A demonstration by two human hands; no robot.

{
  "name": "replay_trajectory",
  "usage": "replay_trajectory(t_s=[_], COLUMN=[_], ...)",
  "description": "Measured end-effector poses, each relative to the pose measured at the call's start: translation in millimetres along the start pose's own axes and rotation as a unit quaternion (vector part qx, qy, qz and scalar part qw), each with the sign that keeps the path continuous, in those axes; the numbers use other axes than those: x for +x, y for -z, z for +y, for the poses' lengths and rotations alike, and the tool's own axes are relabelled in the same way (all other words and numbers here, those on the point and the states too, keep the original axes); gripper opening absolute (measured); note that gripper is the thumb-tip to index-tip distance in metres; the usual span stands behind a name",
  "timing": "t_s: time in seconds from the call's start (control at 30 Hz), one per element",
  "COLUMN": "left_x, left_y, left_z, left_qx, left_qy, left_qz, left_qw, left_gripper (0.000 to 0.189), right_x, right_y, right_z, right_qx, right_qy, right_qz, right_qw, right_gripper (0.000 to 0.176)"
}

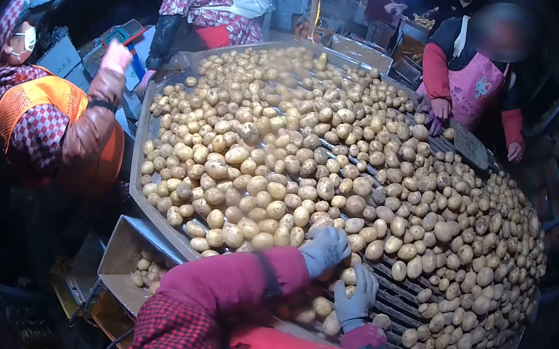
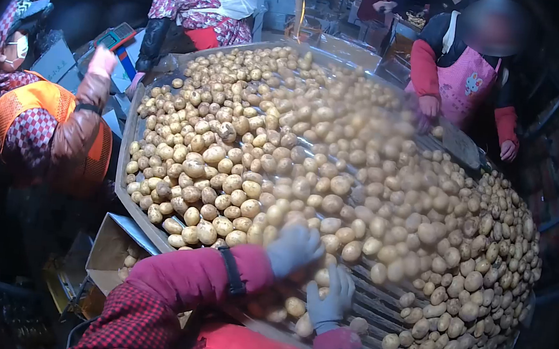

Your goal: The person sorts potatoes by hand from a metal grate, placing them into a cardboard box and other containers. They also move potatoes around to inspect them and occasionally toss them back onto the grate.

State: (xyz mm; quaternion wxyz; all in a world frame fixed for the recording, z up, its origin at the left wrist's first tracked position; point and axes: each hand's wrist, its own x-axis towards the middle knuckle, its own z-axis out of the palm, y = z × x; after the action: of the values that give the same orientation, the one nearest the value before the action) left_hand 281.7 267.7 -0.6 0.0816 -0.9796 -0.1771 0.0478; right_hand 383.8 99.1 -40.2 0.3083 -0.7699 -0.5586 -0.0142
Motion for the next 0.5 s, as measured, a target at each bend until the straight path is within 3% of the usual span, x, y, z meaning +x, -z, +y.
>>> replay_trajectory(t_s=[0.1, 0.23, 0.3, 0.4, 0.5], left_x=[4.9, 6.6, 5.2, -14.5, -88.6], left_y=[41.6, 13.7, 9.2, 13.6, 21.4], left_z=[-5.0, 6.7, 5.4, -12.8, -19.5], left_qx=[-0.072, -0.069, -0.102, -0.316, -0.478], left_qy=[0.021, 0.075, 0.072, 0.111, 0.157], left_qz=[-0.095, 0.014, 0.019, 0.045, 0.164], left_qw=[0.993, 0.995, 0.992, 0.941, 0.849], left_gripper=[0.038, 0.025, 0.020, 0.041, 0.065], right_x=[1.8, -3.4, -4.1, -1.2, -3.1], right_y=[1.4, -6.1, -6.1, -0.5, -6.7], right_z=[1.8, 9.1, 9.7, 1.2, 7.9], right_qx=[-0.013, -0.006, 0.002, 0.005, -0.005], right_qy=[-0.004, -0.007, 0.000, 0.006, -0.004], right_qz=[-0.008, 0.008, 0.014, 0.009, 0.015], right_qw=[1.000, 1.000, 1.000, 1.000, 1.000], right_gripper=[0.064, 0.068, 0.066, 0.063, 0.059])
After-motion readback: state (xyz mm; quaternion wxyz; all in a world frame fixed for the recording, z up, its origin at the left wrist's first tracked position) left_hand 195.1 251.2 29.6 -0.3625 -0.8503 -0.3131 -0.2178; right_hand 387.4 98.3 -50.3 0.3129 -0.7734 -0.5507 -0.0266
